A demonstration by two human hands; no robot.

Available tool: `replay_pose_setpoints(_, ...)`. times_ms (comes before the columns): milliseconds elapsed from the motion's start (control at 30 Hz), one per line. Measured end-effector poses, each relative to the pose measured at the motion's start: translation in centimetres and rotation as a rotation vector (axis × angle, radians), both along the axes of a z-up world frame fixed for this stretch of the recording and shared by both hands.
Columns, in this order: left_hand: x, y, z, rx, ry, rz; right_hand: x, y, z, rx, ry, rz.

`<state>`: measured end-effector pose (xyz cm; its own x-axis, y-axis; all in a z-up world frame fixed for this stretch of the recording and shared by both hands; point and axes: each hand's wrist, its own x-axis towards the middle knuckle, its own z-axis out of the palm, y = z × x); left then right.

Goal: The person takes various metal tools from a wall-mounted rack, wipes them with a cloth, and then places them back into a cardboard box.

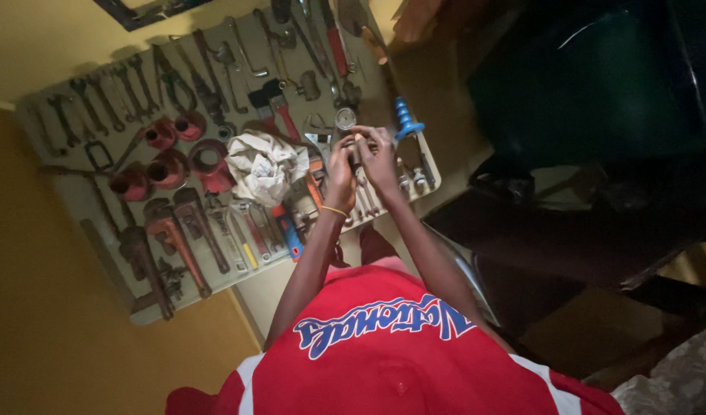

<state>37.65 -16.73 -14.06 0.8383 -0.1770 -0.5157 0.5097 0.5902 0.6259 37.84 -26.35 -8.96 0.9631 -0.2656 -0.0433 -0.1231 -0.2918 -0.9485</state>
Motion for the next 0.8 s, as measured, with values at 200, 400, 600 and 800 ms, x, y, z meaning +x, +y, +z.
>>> replay_pose_setpoints(200, -1.0, 1.4, -0.6, 0.11, -0.342, -0.1, -2.7, 0.7, 1.6, -0.024, -0.024, 0.038)
replay_pose_setpoints(400, -2.0, 2.4, -2.9, 0.204, -0.391, -0.065, -4.6, 0.2, 0.3, 0.004, -0.024, 0.197)
replay_pose_setpoints(600, -4.9, 3.7, 0.8, 0.242, -0.244, -0.064, -7.5, 2.3, 2.6, -0.029, -0.106, 0.092)
replay_pose_setpoints(800, -8.5, 4.3, 5.8, -0.108, -0.285, 0.066, -11.9, 3.6, 6.0, 0.391, 0.02, -0.077)
